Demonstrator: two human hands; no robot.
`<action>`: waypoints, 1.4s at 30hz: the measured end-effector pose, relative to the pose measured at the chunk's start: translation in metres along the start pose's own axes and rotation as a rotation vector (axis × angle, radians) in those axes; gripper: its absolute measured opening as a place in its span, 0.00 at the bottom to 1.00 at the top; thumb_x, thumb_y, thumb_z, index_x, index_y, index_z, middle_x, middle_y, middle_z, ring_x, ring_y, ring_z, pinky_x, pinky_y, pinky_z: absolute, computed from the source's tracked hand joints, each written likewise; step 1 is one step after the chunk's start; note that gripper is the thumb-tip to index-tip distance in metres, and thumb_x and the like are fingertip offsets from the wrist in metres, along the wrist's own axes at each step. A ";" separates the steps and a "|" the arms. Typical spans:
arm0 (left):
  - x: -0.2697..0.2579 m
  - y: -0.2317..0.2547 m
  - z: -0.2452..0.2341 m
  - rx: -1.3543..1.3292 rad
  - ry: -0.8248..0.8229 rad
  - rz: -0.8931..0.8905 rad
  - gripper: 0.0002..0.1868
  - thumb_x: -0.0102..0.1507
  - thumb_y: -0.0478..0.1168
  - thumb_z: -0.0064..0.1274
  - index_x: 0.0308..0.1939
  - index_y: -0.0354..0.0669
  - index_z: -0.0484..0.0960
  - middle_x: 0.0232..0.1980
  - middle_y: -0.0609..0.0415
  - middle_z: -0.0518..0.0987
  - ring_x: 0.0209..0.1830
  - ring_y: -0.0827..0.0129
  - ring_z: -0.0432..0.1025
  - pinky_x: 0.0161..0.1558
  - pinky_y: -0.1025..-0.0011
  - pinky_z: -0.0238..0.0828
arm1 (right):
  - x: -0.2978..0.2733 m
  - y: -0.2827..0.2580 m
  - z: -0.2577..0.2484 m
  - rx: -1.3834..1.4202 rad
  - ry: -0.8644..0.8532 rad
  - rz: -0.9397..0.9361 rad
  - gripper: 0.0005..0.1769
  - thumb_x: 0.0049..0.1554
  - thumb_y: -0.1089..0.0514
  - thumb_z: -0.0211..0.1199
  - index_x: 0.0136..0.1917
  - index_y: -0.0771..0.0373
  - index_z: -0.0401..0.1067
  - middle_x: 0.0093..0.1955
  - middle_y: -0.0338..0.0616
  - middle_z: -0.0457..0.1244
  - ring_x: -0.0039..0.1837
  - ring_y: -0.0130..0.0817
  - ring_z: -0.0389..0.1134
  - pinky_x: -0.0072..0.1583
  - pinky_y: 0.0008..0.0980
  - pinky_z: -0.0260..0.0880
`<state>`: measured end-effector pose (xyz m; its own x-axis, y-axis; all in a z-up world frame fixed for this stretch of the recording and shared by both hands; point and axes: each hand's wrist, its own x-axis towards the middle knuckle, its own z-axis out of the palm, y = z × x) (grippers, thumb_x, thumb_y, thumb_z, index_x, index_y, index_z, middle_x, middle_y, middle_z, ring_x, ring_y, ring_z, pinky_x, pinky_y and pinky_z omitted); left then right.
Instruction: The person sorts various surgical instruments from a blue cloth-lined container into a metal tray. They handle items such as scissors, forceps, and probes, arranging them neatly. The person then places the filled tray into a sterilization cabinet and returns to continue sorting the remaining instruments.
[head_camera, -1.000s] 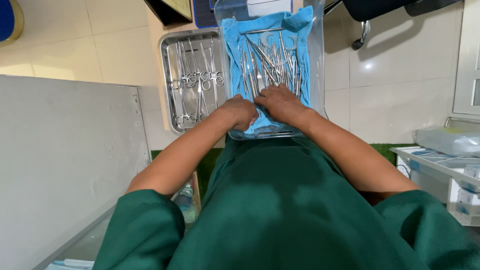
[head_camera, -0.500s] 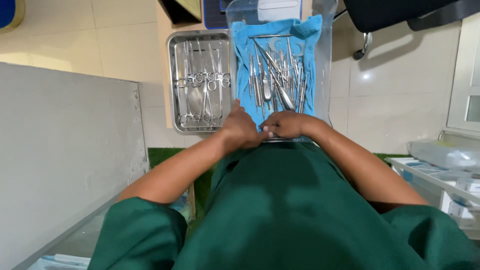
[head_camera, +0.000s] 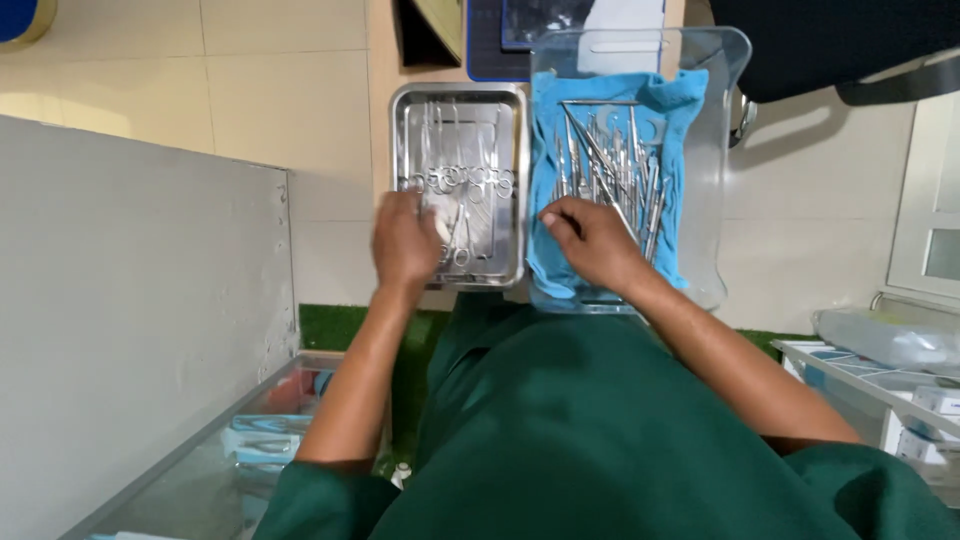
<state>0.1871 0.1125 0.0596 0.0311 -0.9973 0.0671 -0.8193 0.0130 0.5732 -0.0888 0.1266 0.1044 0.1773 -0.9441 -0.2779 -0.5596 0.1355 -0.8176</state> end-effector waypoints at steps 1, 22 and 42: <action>0.007 -0.013 -0.001 -0.007 0.004 -0.002 0.15 0.65 0.37 0.56 0.53 0.33 0.80 0.52 0.38 0.79 0.52 0.42 0.74 0.53 0.53 0.71 | 0.002 -0.010 0.010 -0.008 -0.001 -0.001 0.12 0.62 0.54 0.61 0.55 0.62 0.77 0.38 0.48 0.68 0.37 0.38 0.68 0.43 0.37 0.68; 0.043 -0.090 0.000 0.048 -0.292 -0.210 0.17 0.59 0.38 0.64 0.42 0.29 0.76 0.40 0.32 0.80 0.42 0.36 0.76 0.45 0.48 0.73 | 0.005 -0.048 0.102 0.081 0.083 0.066 0.13 0.63 0.54 0.61 0.55 0.65 0.76 0.43 0.48 0.71 0.43 0.32 0.72 0.47 0.34 0.71; 0.025 -0.104 -0.020 -0.668 -0.255 -0.522 0.16 0.70 0.37 0.45 0.60 0.39 0.66 0.31 0.50 0.76 0.25 0.67 0.68 0.27 0.65 0.65 | -0.001 -0.031 0.055 0.074 0.000 0.069 0.14 0.62 0.53 0.61 0.56 0.62 0.77 0.35 0.39 0.68 0.35 0.25 0.64 0.40 0.30 0.66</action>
<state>0.2843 0.0872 0.0184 0.1137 -0.8725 -0.4752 -0.2279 -0.4884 0.8423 -0.0270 0.1402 0.1019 0.1407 -0.9318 -0.3347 -0.5089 0.2219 -0.8317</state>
